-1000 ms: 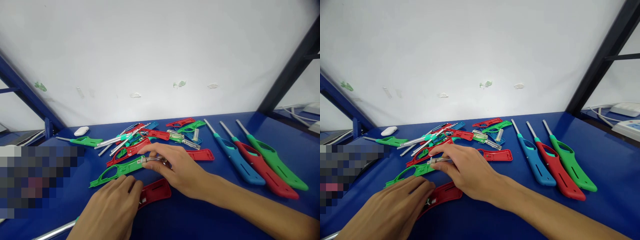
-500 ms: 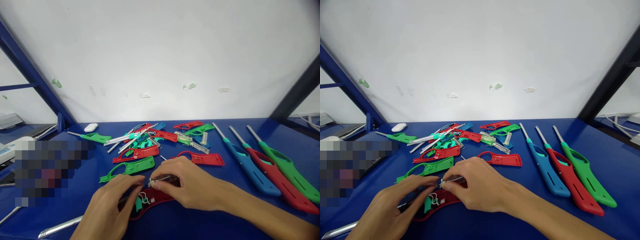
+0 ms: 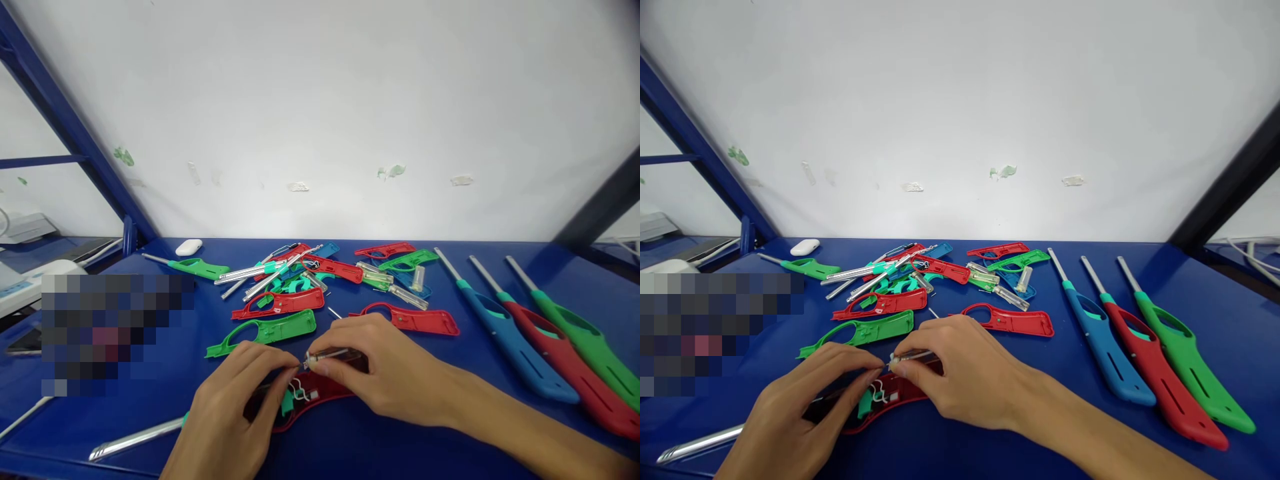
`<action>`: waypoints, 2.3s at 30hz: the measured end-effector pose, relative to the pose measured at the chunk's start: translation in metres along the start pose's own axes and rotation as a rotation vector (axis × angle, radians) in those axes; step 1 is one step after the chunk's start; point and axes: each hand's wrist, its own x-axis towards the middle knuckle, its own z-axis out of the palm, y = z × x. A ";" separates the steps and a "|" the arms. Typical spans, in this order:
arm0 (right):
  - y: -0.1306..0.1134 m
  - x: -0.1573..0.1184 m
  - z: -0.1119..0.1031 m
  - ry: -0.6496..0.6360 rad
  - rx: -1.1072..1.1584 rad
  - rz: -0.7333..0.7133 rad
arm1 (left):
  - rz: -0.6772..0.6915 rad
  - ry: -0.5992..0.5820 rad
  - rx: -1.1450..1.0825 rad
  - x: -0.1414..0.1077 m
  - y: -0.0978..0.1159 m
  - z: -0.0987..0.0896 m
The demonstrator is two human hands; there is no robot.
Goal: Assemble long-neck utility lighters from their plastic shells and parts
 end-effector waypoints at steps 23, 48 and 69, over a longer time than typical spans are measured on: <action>0.001 0.002 0.000 -0.024 0.026 -0.010 | 0.021 -0.012 0.004 0.001 0.005 0.000; 0.006 -0.002 0.007 -0.096 -0.151 -0.122 | 0.213 -0.009 0.081 0.000 0.004 0.003; 0.006 -0.004 0.010 -0.043 -0.137 -0.156 | 0.261 0.044 0.138 0.002 0.004 0.003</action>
